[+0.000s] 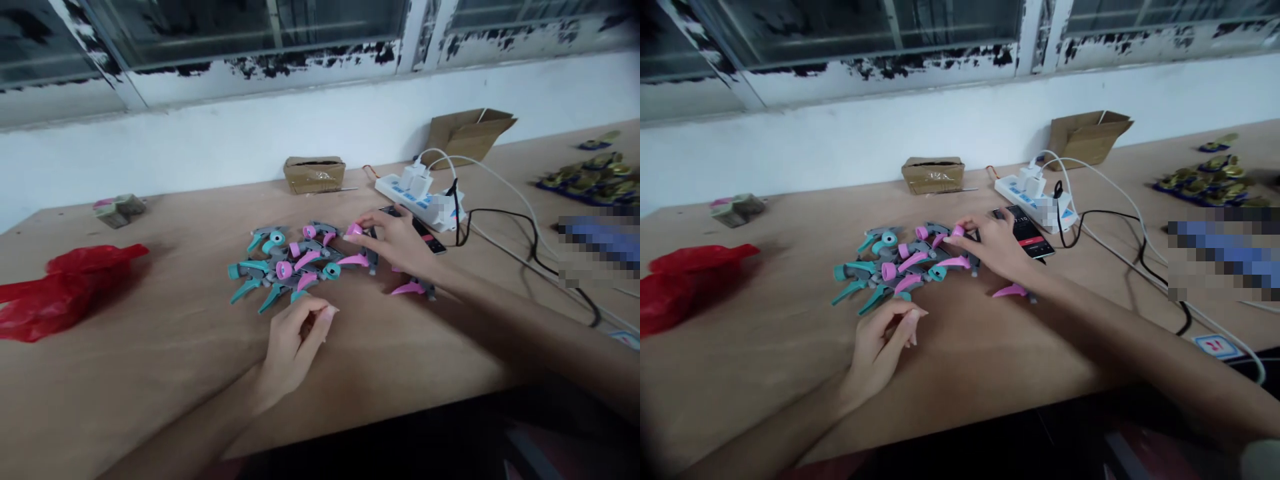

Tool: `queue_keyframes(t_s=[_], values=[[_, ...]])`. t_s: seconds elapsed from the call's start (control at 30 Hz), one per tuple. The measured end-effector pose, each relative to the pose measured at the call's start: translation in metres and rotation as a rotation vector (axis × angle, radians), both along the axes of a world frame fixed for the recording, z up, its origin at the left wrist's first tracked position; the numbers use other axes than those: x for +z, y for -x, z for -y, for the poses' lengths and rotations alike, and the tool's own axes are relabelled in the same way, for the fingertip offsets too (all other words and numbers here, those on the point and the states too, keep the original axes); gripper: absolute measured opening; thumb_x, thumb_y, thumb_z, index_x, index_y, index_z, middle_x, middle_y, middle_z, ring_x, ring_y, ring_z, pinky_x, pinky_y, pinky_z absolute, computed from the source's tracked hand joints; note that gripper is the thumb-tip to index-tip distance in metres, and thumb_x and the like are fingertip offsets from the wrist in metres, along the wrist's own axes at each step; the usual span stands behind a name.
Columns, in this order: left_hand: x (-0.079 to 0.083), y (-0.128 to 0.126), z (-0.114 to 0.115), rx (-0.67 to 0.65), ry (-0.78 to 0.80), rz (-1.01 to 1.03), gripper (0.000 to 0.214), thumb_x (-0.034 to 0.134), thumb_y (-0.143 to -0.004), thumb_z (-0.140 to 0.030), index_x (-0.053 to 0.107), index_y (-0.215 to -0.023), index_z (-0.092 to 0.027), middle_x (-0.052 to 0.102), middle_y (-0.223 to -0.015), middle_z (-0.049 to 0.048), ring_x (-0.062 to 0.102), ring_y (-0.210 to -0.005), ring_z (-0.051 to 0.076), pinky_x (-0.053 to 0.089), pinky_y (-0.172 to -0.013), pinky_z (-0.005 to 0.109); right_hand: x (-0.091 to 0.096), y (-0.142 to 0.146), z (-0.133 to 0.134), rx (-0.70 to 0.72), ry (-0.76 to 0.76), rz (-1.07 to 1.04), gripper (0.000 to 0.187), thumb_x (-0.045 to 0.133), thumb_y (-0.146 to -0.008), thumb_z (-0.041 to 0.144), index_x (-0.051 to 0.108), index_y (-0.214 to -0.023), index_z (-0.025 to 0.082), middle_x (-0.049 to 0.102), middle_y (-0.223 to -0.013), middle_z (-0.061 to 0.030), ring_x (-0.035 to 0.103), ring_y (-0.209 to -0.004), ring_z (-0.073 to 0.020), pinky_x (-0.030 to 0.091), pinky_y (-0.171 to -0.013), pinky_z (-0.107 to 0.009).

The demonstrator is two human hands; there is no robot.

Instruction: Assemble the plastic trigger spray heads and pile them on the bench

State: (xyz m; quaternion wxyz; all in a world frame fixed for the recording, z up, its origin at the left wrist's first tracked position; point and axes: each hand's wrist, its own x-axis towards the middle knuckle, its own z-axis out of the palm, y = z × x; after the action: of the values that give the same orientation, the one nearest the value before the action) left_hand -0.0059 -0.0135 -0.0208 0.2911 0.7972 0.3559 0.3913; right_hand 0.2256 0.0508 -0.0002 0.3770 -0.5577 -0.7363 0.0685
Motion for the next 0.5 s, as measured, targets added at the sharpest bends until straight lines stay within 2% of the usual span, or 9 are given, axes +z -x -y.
queue_keyframes(t_s=[0.1,0.2,0.33,0.4,0.5], values=[[0.000,0.001,-0.001,-0.002,-0.007,-0.004,0.018,0.044,-0.091,-0.024,0.059,-0.083,-0.017,0.054,-0.062,-0.0021,0.052,-0.054,0.008,0.042,-0.051,0.019,-0.003,0.003,-0.030,0.031,0.060,0.094,0.035,0.048,-0.085,0.051,0.061,-0.095,0.020,0.070,-0.095,-0.0055,0.062,-0.098,-0.0254,0.011,-0.103,-0.058],[0.000,0.003,-0.001,-0.005,-0.002,-0.013,0.021,0.041,-0.092,-0.023,0.059,-0.084,-0.017,0.055,-0.062,-0.0018,0.053,-0.055,0.008,0.043,-0.052,0.019,-0.007,0.001,-0.041,0.071,0.095,0.119,0.040,0.046,-0.085,0.053,0.062,-0.099,0.019,0.068,-0.104,-0.0080,0.060,-0.103,-0.0270,0.020,-0.102,-0.056],[-0.001,0.003,-0.001,-0.021,0.011,-0.029,0.022,0.040,-0.092,-0.024,0.060,-0.085,-0.017,0.054,-0.060,-0.0023,0.054,-0.055,0.009,0.044,-0.053,0.019,-0.004,-0.028,-0.020,0.115,0.078,0.126,0.047,0.047,-0.082,0.056,0.060,-0.109,0.020,0.064,-0.113,-0.0081,0.058,-0.105,-0.0246,0.040,-0.092,-0.039],[-0.001,0.003,-0.001,-0.032,0.027,-0.039,0.024,0.040,-0.093,-0.025,0.060,-0.084,-0.017,0.054,-0.060,-0.0024,0.054,-0.055,0.009,0.043,-0.053,0.020,-0.004,-0.049,-0.001,0.114,0.076,0.190,0.050,0.049,-0.080,0.059,0.061,-0.109,0.021,0.065,-0.109,-0.0079,0.060,-0.099,-0.0250,0.043,-0.086,-0.039],[-0.002,0.002,-0.001,-0.043,0.036,-0.044,0.025,0.039,-0.093,-0.026,0.061,-0.084,-0.017,0.054,-0.060,-0.0024,0.054,-0.054,0.008,0.043,-0.054,0.020,-0.008,-0.071,0.025,-0.005,0.029,0.347,0.052,0.057,-0.068,0.066,0.067,-0.096,0.023,0.067,-0.095,-0.0076,0.061,-0.089,-0.0283,0.041,-0.080,-0.044]])
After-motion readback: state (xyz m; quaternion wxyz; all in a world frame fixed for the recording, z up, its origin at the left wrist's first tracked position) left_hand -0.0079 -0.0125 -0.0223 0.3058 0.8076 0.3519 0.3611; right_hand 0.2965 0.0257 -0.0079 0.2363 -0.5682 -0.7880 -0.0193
